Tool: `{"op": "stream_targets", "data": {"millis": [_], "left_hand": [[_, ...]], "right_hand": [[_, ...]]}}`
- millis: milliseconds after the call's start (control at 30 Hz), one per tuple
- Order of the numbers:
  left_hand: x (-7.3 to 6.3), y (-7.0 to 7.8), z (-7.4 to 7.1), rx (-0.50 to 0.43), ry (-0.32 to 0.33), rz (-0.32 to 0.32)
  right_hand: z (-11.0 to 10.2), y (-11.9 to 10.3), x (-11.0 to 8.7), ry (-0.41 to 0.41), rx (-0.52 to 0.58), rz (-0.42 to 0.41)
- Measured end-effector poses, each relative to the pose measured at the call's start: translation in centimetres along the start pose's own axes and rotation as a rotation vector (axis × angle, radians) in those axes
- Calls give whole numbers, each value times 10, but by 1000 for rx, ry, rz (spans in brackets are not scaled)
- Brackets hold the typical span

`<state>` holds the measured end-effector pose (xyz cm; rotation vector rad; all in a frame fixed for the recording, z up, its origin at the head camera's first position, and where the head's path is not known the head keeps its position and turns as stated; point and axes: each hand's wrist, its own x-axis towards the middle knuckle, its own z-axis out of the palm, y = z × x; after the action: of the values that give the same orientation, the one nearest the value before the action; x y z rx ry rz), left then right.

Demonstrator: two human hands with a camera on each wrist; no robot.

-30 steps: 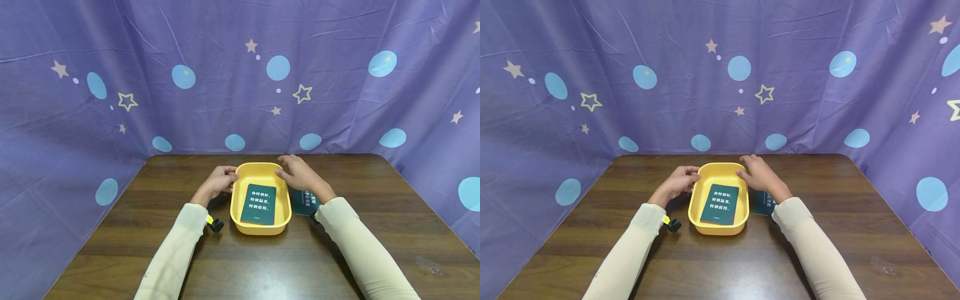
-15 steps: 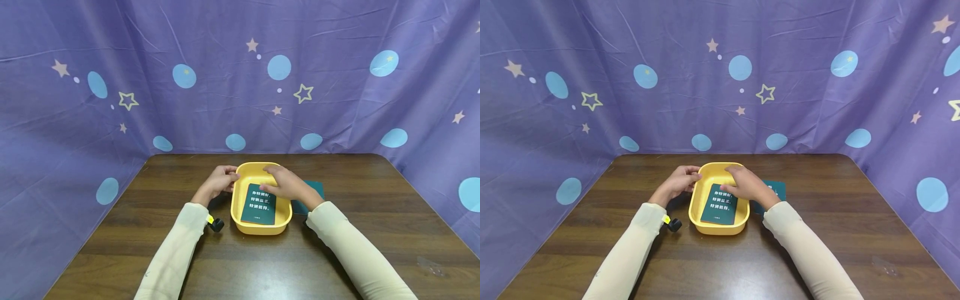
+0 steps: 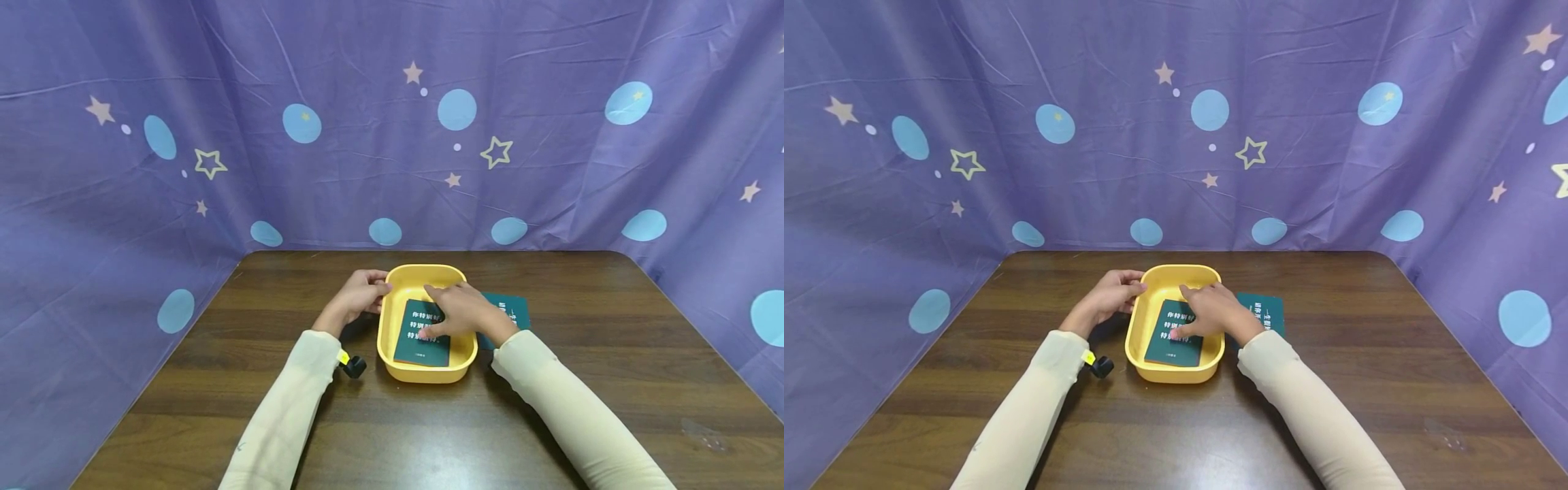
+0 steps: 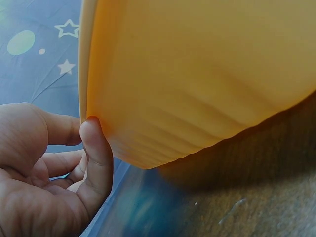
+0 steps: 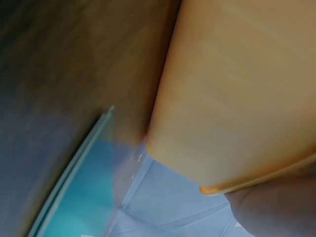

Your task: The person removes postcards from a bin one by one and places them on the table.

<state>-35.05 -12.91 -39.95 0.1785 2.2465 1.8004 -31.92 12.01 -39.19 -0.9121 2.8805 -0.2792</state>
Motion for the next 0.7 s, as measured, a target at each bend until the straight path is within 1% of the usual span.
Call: {"op": "stream_targets", "data": {"millis": [133,333,433,700], "left_hand": [[0,0,0,1,3,-3],[0,1,0,5,0,-3],[0,1,0,1,0,-4],[1,0,1,-8,3,-3]], "right_hand": [[0,-2,-1,-40,-30,19],[-1,-5,-1,-79,-98,19],[0,-5,-1,-81,-102,26],[1,-5,1,-50,-107,17]]}}
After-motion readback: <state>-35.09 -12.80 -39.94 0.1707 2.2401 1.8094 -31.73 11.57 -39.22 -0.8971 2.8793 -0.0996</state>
